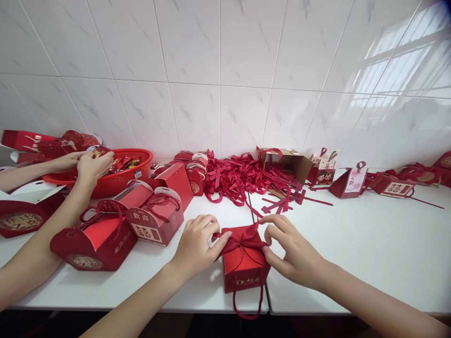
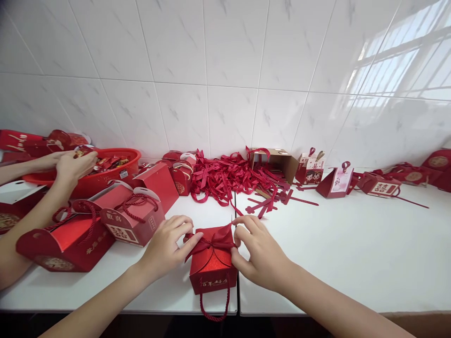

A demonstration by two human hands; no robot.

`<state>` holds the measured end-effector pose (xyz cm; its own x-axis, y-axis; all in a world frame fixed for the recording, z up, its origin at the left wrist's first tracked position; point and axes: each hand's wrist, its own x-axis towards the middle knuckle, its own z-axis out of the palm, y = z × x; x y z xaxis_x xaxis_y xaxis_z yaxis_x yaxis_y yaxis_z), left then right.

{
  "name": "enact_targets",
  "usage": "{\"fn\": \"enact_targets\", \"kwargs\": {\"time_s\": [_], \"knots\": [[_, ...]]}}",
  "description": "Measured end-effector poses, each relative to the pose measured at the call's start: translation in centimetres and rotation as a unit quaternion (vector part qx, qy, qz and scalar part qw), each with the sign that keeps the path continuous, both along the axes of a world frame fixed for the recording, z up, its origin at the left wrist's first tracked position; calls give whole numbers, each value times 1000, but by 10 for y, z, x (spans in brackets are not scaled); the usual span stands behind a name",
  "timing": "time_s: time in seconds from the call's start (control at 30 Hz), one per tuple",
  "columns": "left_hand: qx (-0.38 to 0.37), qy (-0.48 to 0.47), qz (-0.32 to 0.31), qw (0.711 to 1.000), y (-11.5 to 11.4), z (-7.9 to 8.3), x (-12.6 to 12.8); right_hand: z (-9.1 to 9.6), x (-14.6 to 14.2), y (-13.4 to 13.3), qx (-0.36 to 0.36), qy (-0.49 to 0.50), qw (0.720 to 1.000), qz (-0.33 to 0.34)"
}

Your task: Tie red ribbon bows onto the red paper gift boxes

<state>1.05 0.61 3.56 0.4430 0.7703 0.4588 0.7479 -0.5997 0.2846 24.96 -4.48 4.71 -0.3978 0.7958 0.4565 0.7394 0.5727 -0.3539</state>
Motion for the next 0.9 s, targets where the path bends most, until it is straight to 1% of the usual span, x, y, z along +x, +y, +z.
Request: {"fn": "enact_targets", "kwargs": {"time_s": [0.1,0.17,0.27,0.33,0.4,0.43,0.47,0.5,0.57,0.6,0.63,0.67,0.7,0.73,0.77,0.8,0.83,0.87,0.9], "knots": [[-104,-95,-42,989,4,-9,4,-1,-1,2,-49,8,997,63],[-159,-152,-69,973,5,-14,10,-3,-4,4,-59,-33,993,97],[-210,-216,-110,947,2,-20,17,-3,-6,5,-72,-109,981,141],[-248,-254,-133,925,-1,-23,20,0,-4,2,-78,-135,977,146],[-286,-288,-147,902,-3,-25,20,4,2,-3,-80,-146,977,130],[-292,-292,-148,899,-3,-27,18,5,8,-6,-83,-150,979,114],[-286,-281,-143,905,-3,-29,16,6,15,-8,-87,-154,980,94],[-273,-251,-134,919,-3,-31,14,7,24,-10,-94,-158,980,69],[-252,-141,-107,951,-3,-36,9,6,48,-10,-118,-167,979,6],[-255,-74,-95,960,-3,-38,6,6,62,-9,-135,-175,975,-36],[-265,-10,-87,960,-3,-39,4,5,77,-6,-154,-187,966,-94],[-278,43,-83,956,-3,-41,2,4,93,-3,-166,-206,948,-175],[-288,81,-82,951,-4,-41,1,2,108,1,-167,-227,913,-294],[-293,105,-83,947,-5,-42,0,1,121,5,-141,-245,864,-416],[-293,119,-85,945,-5,-42,0,-1,132,9,-87,-265,828,-486],[-291,127,-86,944,-6,-41,0,-4,140,12,-47,-278,805,-521],[-289,131,-86,944,-6,-41,1,-8,145,16,-24,-289,796,-531],[-289,134,-86,944,-6,-40,1,-12,146,19,-26,-298,800,-520],[-289,138,-86,943,-6,-40,1,-16,145,23,-52,-304,809,-500]]}}
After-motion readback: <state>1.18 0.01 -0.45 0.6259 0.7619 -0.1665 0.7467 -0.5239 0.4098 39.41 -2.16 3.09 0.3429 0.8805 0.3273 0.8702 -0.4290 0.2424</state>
